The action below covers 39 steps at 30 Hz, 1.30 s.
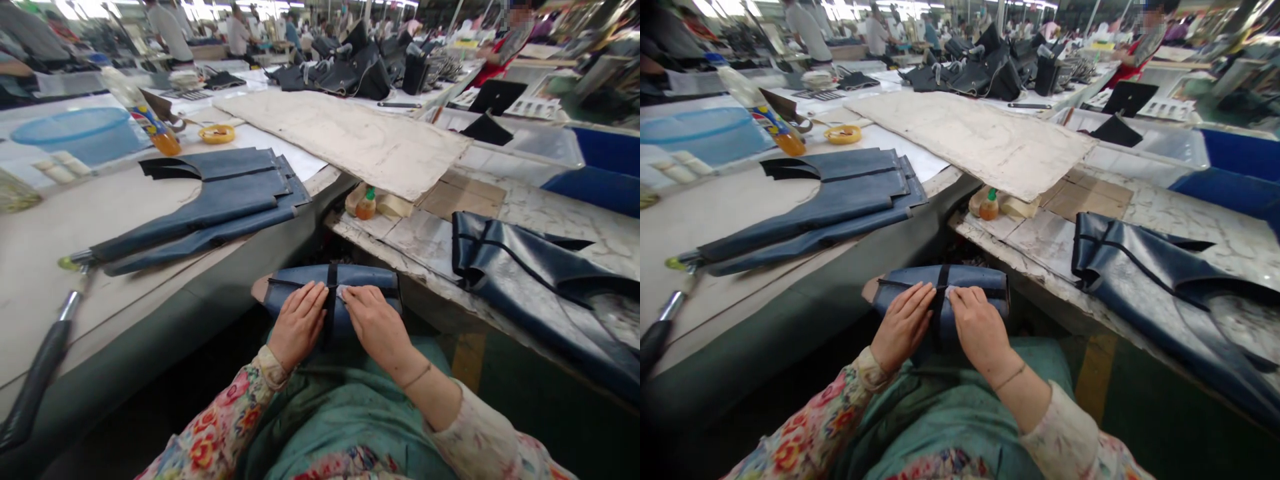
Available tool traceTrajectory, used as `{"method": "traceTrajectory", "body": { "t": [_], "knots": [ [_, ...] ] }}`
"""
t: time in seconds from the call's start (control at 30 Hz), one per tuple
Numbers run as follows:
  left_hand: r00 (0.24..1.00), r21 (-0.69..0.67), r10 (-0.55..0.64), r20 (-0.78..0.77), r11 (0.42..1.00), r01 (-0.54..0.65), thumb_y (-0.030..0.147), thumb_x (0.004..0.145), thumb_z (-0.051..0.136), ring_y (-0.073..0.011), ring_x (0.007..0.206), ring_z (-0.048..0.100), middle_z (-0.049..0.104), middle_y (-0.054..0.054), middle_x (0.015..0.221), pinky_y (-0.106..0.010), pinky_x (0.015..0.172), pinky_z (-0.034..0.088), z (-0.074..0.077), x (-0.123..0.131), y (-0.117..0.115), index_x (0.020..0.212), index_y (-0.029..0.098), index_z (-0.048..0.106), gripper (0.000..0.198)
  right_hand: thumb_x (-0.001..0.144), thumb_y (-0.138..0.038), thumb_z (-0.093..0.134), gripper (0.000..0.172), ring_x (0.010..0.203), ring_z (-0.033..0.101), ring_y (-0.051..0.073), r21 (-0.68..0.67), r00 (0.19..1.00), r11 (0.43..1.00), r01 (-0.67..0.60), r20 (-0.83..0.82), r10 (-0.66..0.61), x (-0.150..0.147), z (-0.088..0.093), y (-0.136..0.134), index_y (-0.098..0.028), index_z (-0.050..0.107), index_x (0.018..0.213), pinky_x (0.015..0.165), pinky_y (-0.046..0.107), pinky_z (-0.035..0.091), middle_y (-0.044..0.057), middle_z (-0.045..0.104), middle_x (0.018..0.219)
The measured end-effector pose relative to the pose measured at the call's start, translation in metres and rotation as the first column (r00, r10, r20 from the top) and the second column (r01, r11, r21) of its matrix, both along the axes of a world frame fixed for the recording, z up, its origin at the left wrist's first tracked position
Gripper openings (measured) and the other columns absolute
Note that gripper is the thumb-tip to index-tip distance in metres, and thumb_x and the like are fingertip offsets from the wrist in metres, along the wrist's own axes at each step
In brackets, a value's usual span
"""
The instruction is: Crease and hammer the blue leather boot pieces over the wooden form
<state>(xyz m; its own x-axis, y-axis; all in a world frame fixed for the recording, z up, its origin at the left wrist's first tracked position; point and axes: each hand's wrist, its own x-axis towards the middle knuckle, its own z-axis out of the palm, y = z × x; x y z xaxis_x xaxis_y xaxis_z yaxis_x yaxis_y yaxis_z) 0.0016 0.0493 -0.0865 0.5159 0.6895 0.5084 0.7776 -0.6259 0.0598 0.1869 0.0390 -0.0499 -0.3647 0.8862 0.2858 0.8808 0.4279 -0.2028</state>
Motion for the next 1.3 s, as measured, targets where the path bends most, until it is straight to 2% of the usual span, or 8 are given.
{"method": "traceTrajectory", "body": {
  "t": [0.2, 0.37, 0.5, 0.73, 0.9, 1.1, 1.2, 1.3],
  "knots": [
    [0.999, -0.017, 0.012, -0.043, 1.000, -0.013, 0.022, 0.090, 0.039, -0.0211, 0.134, 0.034, 0.047, -0.009, 0.139, -0.037, 0.107, 0.033, -0.008, -0.001, -0.011, 0.134, 0.013, 0.042, 0.045, 0.088, -0.024, 0.044, 0.032, 0.103, 0.050, 0.018, -0.168, 0.989, 0.985, -0.044, -0.150, 0.018, 0.016, 0.008, 0.003, -0.018, 0.059, 0.116, 0.095, 0.034, 0.047, 0.006, 0.062, 0.111],
    [0.998, -0.020, 0.032, -0.045, 0.999, -0.033, 0.025, 0.091, 0.038, -0.0203, 0.132, 0.036, 0.046, -0.009, 0.139, -0.037, 0.106, 0.031, -0.009, -0.001, -0.017, 0.134, 0.015, 0.042, 0.045, 0.087, -0.029, 0.046, 0.031, 0.100, 0.053, 0.017, -0.267, 0.967, 0.956, -0.122, -0.250, 0.054, 0.022, 0.013, 0.013, -0.018, 0.060, 0.112, 0.094, 0.035, 0.046, 0.006, 0.063, 0.108],
    [0.998, -0.018, 0.057, -0.009, 0.998, -0.057, 0.025, 0.091, 0.040, -0.0201, 0.123, 0.046, 0.052, -0.008, 0.135, -0.035, 0.101, 0.034, -0.005, 0.001, -0.018, 0.130, 0.015, 0.046, 0.041, 0.088, -0.029, 0.045, 0.029, 0.098, 0.056, 0.016, -0.301, 0.941, 0.928, -0.219, -0.318, 0.118, 0.024, 0.016, 0.022, -0.019, 0.061, 0.109, 0.093, 0.035, 0.046, 0.006, 0.065, 0.105],
    [0.986, -0.104, 0.134, 0.101, 0.987, -0.123, 0.026, 0.091, 0.041, -0.0208, 0.106, 0.053, 0.061, -0.010, 0.115, -0.035, 0.091, 0.041, 0.005, 0.008, -0.009, 0.117, 0.015, 0.054, 0.031, 0.088, -0.031, 0.042, 0.034, 0.099, 0.057, 0.019, -0.347, 0.945, 0.895, -0.279, -0.265, 0.191, 0.026, 0.026, 0.033, -0.015, 0.063, 0.109, 0.092, 0.037, 0.046, 0.009, 0.066, 0.104],
    [0.989, -0.071, 0.091, 0.116, 0.994, -0.083, 0.021, 0.090, 0.042, -0.0205, 0.105, 0.052, 0.060, -0.010, 0.114, -0.035, 0.092, 0.041, 0.000, 0.004, -0.006, 0.119, 0.014, 0.052, 0.032, 0.089, -0.032, 0.040, 0.035, 0.100, 0.056, 0.019, -0.350, 0.951, 0.893, -0.283, -0.220, 0.215, 0.027, 0.023, 0.033, -0.016, 0.061, 0.112, 0.093, 0.037, 0.045, 0.009, 0.065, 0.106],
    [0.988, -0.086, 0.123, 0.089, 0.990, -0.116, 0.023, 0.091, 0.040, -0.0206, 0.102, 0.053, 0.060, -0.010, 0.112, -0.036, 0.088, 0.041, -0.003, 0.004, -0.006, 0.123, 0.016, 0.050, 0.034, 0.090, -0.031, 0.039, 0.033, 0.097, 0.057, 0.019, -0.285, 0.952, 0.915, -0.286, -0.196, 0.236, 0.026, 0.020, 0.029, -0.019, 0.061, 0.110, 0.089, 0.037, 0.047, 0.008, 0.065, 0.103],
    [0.986, -0.101, 0.143, 0.087, 0.986, -0.134, 0.025, 0.091, 0.041, -0.0209, 0.101, 0.052, 0.060, -0.009, 0.111, -0.036, 0.087, 0.042, 0.003, 0.008, -0.003, 0.119, 0.016, 0.052, 0.031, 0.090, -0.032, 0.039, 0.033, 0.098, 0.056, 0.018, -0.293, 0.955, 0.916, -0.275, -0.195, 0.224, 0.027, 0.019, 0.029, -0.019, 0.061, 0.111, 0.090, 0.037, 0.047, 0.008, 0.064, 0.104],
    [0.973, -0.149, 0.213, 0.092, 0.969, -0.198, 0.027, 0.091, 0.039, -0.0208, 0.094, 0.053, 0.059, -0.009, 0.102, -0.036, 0.082, 0.044, 0.013, 0.014, 0.003, 0.105, 0.016, 0.055, 0.024, 0.089, -0.032, 0.040, 0.033, 0.099, 0.056, 0.018, -0.300, 0.954, 0.912, -0.280, -0.195, 0.229, 0.029, 0.018, 0.029, -0.019, 0.061, 0.112, 0.091, 0.037, 0.047, 0.007, 0.064, 0.105]
  ]
}}
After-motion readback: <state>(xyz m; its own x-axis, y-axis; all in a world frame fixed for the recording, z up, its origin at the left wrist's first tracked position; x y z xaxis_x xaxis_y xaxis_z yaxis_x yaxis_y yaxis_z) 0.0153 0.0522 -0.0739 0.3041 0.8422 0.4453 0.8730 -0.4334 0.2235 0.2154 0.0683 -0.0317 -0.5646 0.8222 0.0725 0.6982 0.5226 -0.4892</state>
